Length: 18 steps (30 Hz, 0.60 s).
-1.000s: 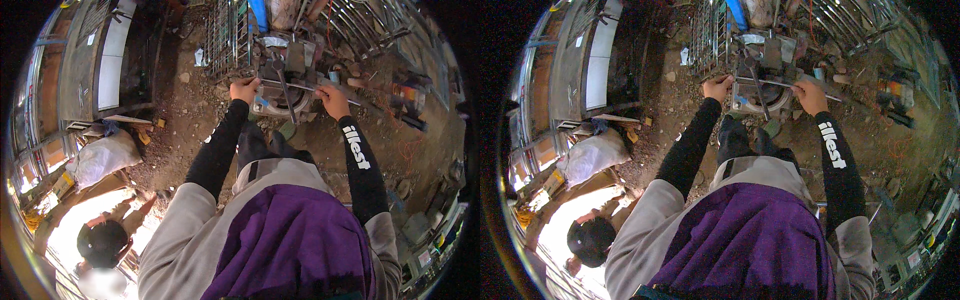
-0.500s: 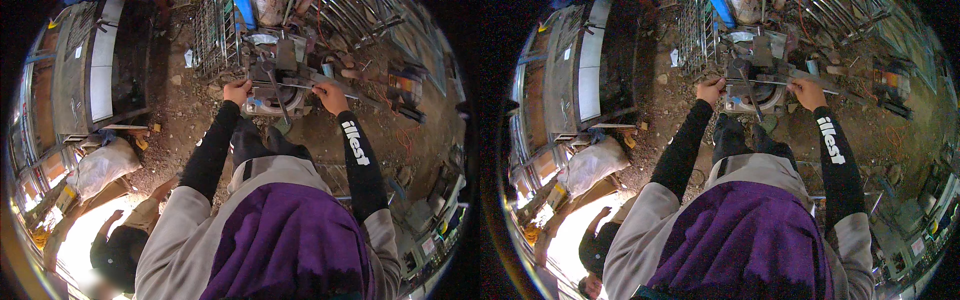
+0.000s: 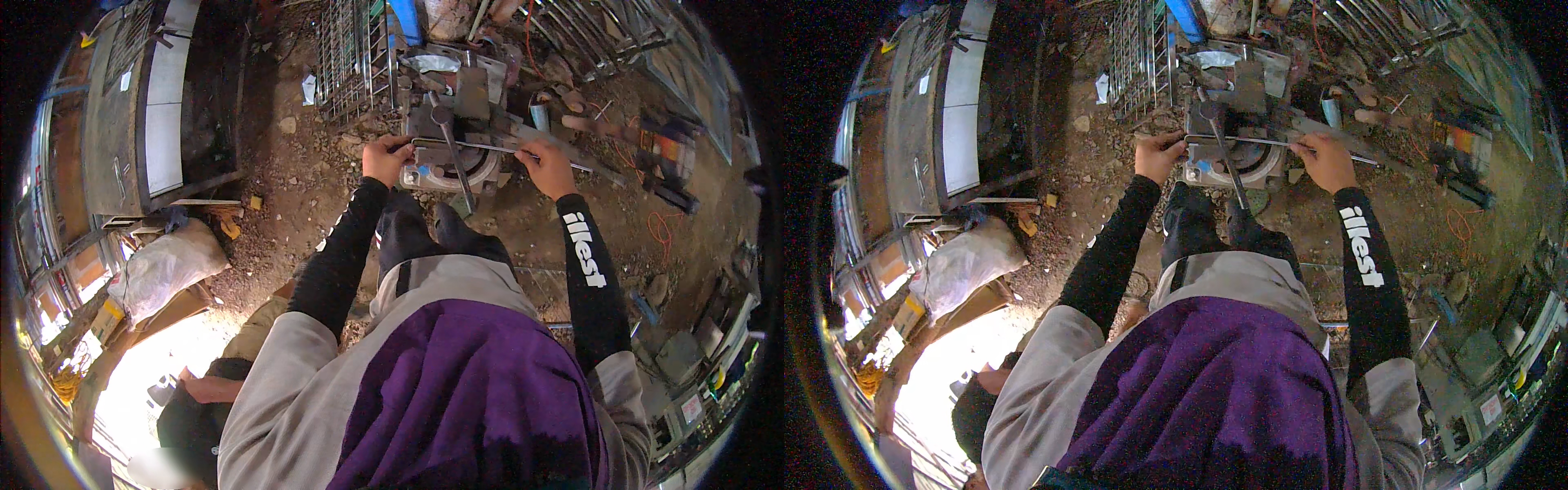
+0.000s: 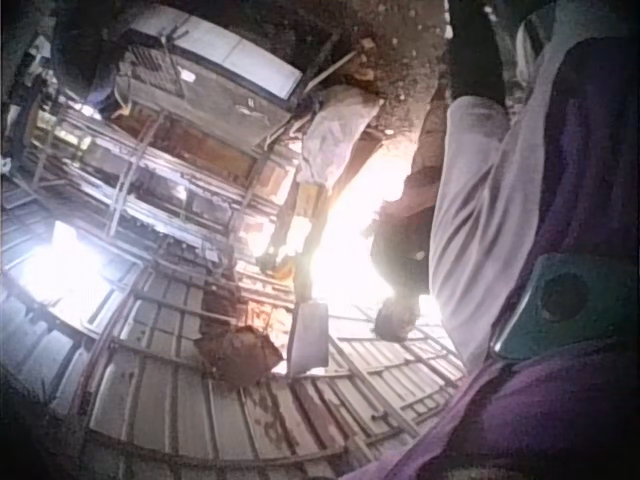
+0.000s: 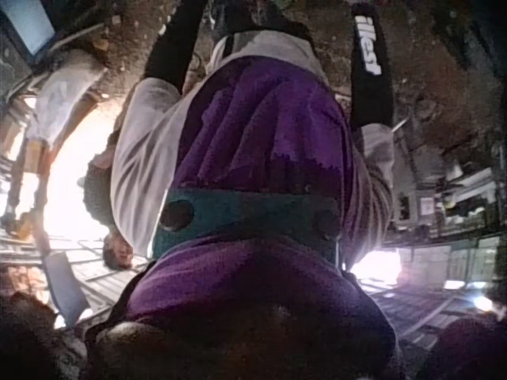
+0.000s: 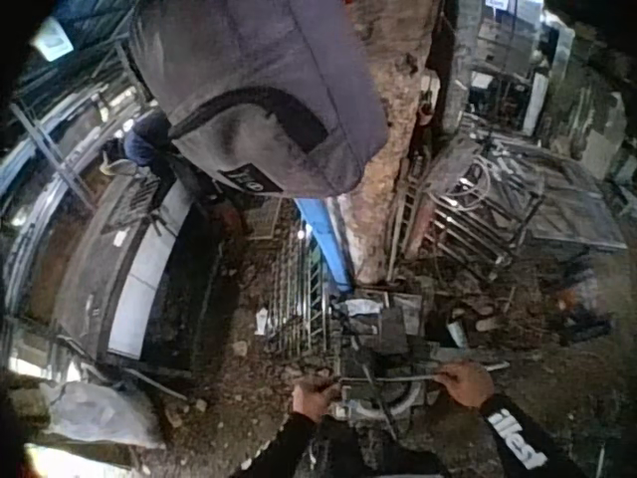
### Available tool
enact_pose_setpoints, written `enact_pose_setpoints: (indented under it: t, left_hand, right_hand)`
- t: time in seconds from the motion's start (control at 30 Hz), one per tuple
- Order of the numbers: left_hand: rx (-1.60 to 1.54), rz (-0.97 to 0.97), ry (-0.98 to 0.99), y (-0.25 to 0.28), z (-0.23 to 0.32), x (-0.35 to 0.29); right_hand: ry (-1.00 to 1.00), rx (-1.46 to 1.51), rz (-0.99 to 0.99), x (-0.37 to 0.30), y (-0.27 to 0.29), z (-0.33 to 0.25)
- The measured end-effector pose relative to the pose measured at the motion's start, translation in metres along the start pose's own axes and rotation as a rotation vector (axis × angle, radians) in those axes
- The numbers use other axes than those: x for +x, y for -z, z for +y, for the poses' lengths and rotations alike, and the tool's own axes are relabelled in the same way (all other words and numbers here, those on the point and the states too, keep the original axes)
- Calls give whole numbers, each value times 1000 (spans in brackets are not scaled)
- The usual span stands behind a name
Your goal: The person uses a manual metal rod bender to bend thin metal rods into U-shapes. They repeatedly insert rods, operate the lever, and remove the bent pieces, placing them aside.
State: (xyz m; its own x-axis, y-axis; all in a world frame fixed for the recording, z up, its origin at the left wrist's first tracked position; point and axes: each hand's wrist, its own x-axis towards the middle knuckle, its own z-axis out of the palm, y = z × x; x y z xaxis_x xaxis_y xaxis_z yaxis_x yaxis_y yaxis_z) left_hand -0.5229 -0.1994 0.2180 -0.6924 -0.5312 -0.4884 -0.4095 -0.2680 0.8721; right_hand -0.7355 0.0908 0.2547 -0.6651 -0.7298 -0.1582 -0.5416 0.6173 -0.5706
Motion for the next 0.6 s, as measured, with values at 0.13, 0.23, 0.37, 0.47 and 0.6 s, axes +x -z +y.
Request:
enact_pose_setpoints:
  t: [0.13,0.23,0.37,0.47,0.6]
  left_hand:
    - [-12,11,-3,1,-4,0]
    - [-18,1,-17,2,-5,1]
    - [15,0,-23,-1,6,-3]
    - [-15,-3,22,-1,9,-4]
    - [-5,-36,16,5,3,-1]
  right_hand:
    - [50,-80,5,2,6,-7]
    - [40,-143,-22,4,11,-16]
    - [-16,-100,20,-4,2,-15]
    - [29,-105,96,-5,-5,-7]
    - [-7,-119,62,-5,-7,-5]
